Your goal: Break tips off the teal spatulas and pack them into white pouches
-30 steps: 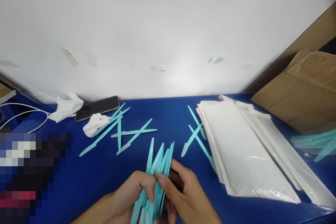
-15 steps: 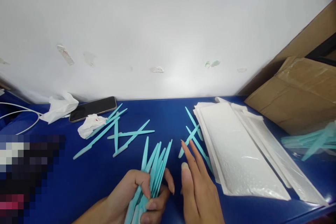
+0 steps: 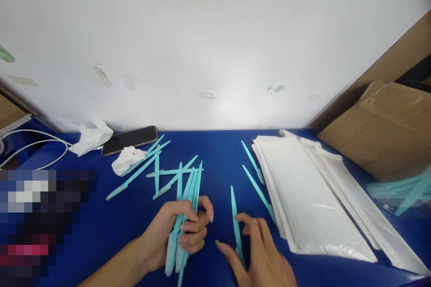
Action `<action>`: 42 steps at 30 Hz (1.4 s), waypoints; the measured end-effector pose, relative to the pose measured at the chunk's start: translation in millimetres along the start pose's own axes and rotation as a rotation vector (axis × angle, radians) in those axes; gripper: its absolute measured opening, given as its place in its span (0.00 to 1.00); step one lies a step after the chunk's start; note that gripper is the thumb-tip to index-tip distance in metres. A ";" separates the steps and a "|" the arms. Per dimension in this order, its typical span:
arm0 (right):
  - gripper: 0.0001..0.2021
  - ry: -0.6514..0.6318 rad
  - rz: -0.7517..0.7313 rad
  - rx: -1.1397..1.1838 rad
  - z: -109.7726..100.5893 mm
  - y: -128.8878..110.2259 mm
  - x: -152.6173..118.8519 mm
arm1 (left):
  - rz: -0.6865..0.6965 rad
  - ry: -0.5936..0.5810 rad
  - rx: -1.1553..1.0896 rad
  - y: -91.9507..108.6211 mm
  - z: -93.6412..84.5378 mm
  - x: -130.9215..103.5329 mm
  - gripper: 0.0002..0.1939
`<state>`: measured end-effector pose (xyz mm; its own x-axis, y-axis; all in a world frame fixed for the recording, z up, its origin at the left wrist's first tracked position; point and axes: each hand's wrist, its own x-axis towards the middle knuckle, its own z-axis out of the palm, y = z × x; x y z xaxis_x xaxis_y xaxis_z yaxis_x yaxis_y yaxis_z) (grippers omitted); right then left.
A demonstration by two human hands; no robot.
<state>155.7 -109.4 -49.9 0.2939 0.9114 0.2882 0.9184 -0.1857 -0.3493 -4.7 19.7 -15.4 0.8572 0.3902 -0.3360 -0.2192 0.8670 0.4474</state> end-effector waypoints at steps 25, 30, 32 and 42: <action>0.08 -0.423 -0.093 0.204 -33.2 3.0 34.6 | 0.139 0.304 0.108 -15.6 12.6 3.0 0.12; 0.10 -0.350 -0.045 0.583 -24.4 -37.5 38.3 | 0.231 0.523 0.181 -24.2 17.6 -0.3 0.20; 0.11 -0.253 -0.047 0.655 -18.9 -49.3 35.9 | 0.182 0.548 0.205 -24.6 19.1 -1.6 0.21; 0.25 -0.329 0.603 1.677 3.7 -33.9 23.5 | 0.462 0.510 0.151 -3.1 22.5 4.2 0.19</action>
<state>130.5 -80.4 -34.6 0.1994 0.9327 -0.3004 -0.5559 -0.1448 -0.8185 10.0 11.6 0.4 0.3583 0.8366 -0.4144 -0.4092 0.5397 0.7357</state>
